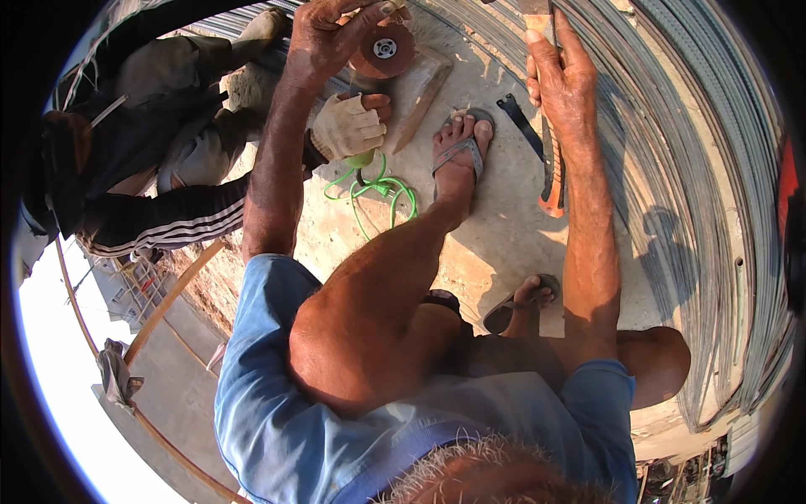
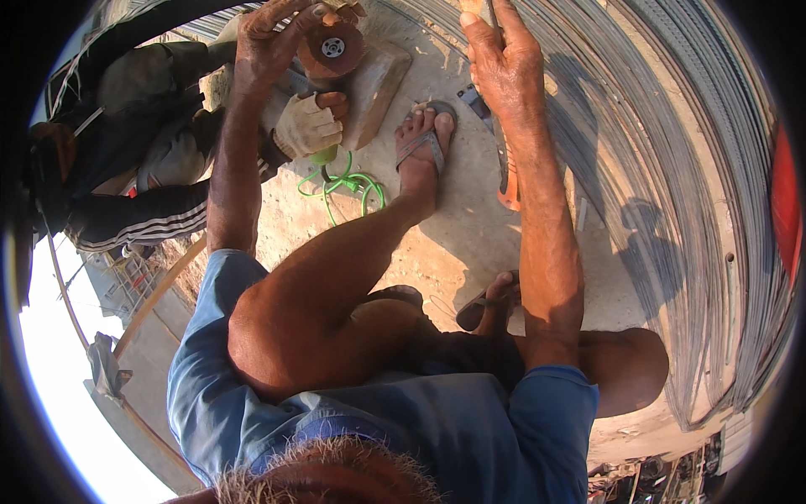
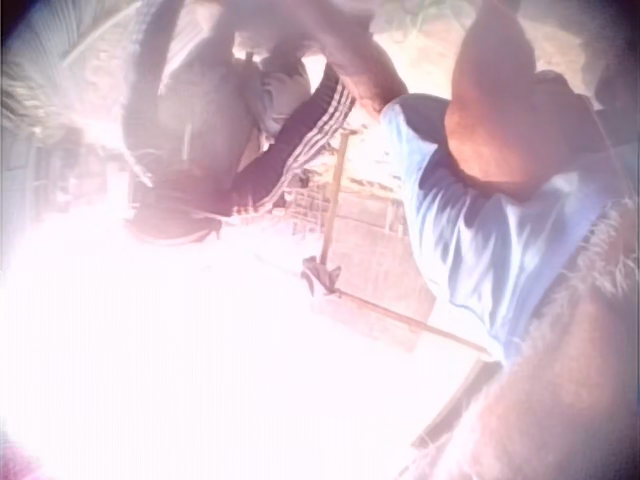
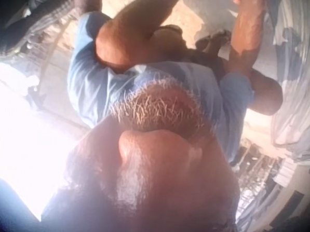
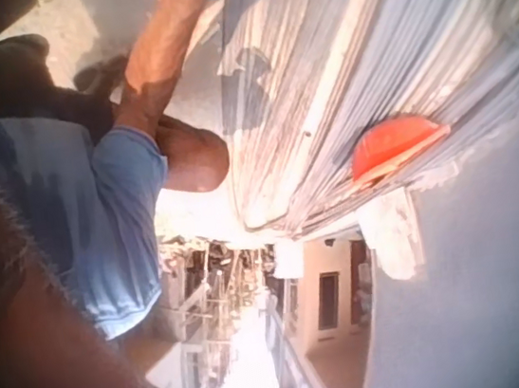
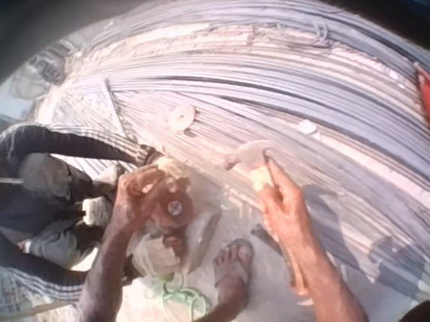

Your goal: The person removes the locking nut from an angle grinder using a wrench and a hammer, replaces the cutting disc, and reassembles the tool while assisted by another person.

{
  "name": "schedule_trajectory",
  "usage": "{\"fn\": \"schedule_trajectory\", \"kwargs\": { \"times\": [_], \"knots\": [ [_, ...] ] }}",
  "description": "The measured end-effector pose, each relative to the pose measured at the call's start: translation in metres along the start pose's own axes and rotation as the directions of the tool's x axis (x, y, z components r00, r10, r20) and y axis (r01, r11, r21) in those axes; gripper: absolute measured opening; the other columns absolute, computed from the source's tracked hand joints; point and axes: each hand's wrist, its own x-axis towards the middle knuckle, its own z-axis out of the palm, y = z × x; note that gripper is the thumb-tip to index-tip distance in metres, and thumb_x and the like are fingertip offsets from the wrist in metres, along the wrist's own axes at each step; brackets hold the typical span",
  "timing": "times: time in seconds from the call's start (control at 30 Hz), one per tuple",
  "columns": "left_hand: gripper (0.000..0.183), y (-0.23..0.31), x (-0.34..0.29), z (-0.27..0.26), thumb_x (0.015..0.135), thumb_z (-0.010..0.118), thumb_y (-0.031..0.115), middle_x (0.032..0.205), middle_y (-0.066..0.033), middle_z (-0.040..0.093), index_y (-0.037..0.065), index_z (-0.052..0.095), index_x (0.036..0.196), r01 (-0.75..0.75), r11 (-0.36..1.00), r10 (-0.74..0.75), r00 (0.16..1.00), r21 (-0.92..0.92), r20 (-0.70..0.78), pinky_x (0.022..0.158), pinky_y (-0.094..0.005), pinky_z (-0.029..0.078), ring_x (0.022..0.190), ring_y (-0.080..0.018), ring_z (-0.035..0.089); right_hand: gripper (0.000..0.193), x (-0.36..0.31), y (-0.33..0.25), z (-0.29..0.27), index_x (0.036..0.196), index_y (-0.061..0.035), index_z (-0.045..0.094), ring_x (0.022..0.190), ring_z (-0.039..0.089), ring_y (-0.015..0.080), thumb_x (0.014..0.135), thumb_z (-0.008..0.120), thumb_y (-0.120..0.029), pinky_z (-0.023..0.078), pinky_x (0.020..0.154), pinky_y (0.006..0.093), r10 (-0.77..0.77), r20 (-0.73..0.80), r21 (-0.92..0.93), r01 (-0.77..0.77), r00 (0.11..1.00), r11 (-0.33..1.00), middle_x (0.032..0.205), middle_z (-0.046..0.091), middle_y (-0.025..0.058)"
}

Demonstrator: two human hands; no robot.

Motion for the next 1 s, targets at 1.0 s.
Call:
{"fn": "schedule_trajectory", "kwargs": {
  "times": [1.0],
  "knots": [
    [0.02,-0.001,-0.056,0.031,0.091,0.075,0.018,0.11,-0.0152,0.073,0.003,0.075,0.104,0.034,0.998,-0.015,0.95,0.054,-0.312,0.087,-0.0374,0.055,0.102,-0.0282,0.07,0.057,-0.014,-0.031,0.014,0.153,-0.0062,0.045,0.054,0.056,0.0053,0.102,0.064,-0.023,0.044,0.042,0.0199,-0.253,0.155,-0.221,0.283,0.955,0.933,0.069,0.058,0.0007]
  ]
}}
